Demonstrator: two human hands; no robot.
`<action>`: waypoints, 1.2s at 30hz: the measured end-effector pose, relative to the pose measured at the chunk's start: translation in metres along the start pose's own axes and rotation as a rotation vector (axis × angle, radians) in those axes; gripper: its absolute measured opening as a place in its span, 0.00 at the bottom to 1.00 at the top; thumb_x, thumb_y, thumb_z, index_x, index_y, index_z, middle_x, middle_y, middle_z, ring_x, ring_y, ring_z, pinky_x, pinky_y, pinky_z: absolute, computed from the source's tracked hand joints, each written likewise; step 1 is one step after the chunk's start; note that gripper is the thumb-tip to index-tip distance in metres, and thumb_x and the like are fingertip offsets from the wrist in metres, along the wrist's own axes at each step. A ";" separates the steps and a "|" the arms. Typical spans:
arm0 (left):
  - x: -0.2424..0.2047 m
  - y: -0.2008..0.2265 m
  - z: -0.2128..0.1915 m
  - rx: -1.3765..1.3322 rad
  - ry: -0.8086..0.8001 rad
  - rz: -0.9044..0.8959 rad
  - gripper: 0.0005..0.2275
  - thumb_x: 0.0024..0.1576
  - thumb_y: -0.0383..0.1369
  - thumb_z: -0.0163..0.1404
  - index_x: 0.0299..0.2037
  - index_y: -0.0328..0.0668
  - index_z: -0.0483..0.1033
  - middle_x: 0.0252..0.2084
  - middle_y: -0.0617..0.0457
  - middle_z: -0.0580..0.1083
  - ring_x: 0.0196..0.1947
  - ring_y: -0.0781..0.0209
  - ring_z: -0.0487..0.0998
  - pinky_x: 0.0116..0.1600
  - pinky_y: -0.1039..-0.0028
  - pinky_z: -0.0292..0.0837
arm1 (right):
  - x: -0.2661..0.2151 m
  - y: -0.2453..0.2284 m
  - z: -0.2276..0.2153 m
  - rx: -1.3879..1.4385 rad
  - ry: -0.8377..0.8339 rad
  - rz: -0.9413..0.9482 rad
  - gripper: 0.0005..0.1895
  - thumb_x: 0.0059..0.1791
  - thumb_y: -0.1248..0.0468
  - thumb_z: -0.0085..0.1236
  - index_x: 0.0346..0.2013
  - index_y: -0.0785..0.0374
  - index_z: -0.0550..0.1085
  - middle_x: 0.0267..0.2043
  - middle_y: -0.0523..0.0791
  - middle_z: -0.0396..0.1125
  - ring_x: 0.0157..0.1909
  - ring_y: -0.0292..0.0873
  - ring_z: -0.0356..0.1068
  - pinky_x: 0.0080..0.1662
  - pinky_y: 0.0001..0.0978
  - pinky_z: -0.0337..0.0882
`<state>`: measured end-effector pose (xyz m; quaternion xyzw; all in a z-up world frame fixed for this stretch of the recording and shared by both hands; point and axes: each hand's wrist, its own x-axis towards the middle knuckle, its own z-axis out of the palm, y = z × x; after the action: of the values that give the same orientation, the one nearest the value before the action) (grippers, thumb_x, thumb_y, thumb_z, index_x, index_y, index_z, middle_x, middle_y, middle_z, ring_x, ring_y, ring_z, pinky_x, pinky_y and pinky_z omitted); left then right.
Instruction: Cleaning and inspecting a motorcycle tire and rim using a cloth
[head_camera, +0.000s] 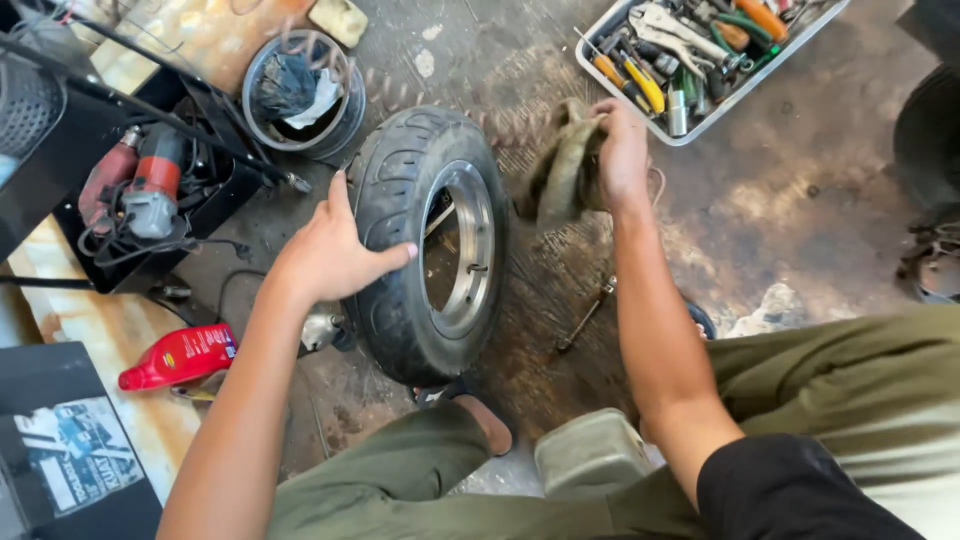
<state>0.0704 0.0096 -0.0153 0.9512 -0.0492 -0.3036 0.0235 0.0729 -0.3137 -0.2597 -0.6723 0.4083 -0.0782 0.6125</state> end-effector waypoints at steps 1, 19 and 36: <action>0.000 -0.004 0.003 -0.008 0.009 0.002 0.55 0.47 0.57 0.58 0.77 0.36 0.37 0.70 0.30 0.60 0.67 0.25 0.66 0.67 0.43 0.63 | -0.011 -0.006 -0.008 -0.002 0.000 -0.012 0.18 0.43 0.46 0.40 0.34 0.24 0.81 0.50 0.36 0.72 0.57 0.51 0.69 0.61 0.35 0.66; -0.019 -0.009 0.031 -0.258 0.262 0.027 0.50 0.50 0.57 0.56 0.78 0.47 0.40 0.66 0.27 0.63 0.66 0.26 0.66 0.67 0.45 0.63 | -0.043 0.244 0.061 -0.357 0.174 -0.679 0.37 0.44 0.66 0.69 0.62 0.83 0.64 0.59 0.74 0.59 0.62 0.77 0.62 0.64 0.65 0.60; -0.008 0.049 0.004 -0.248 0.419 0.423 0.45 0.41 0.47 0.67 0.72 0.50 0.64 0.57 0.28 0.73 0.59 0.29 0.73 0.60 0.46 0.70 | -0.038 0.189 0.030 0.105 0.385 -0.044 0.41 0.43 0.52 0.64 0.68 0.60 0.63 0.66 0.57 0.62 0.69 0.57 0.62 0.71 0.46 0.60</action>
<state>0.0574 -0.0382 -0.0104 0.9516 -0.2026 -0.0930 0.2117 -0.0198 -0.2504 -0.4197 -0.6207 0.4984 -0.2398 0.5557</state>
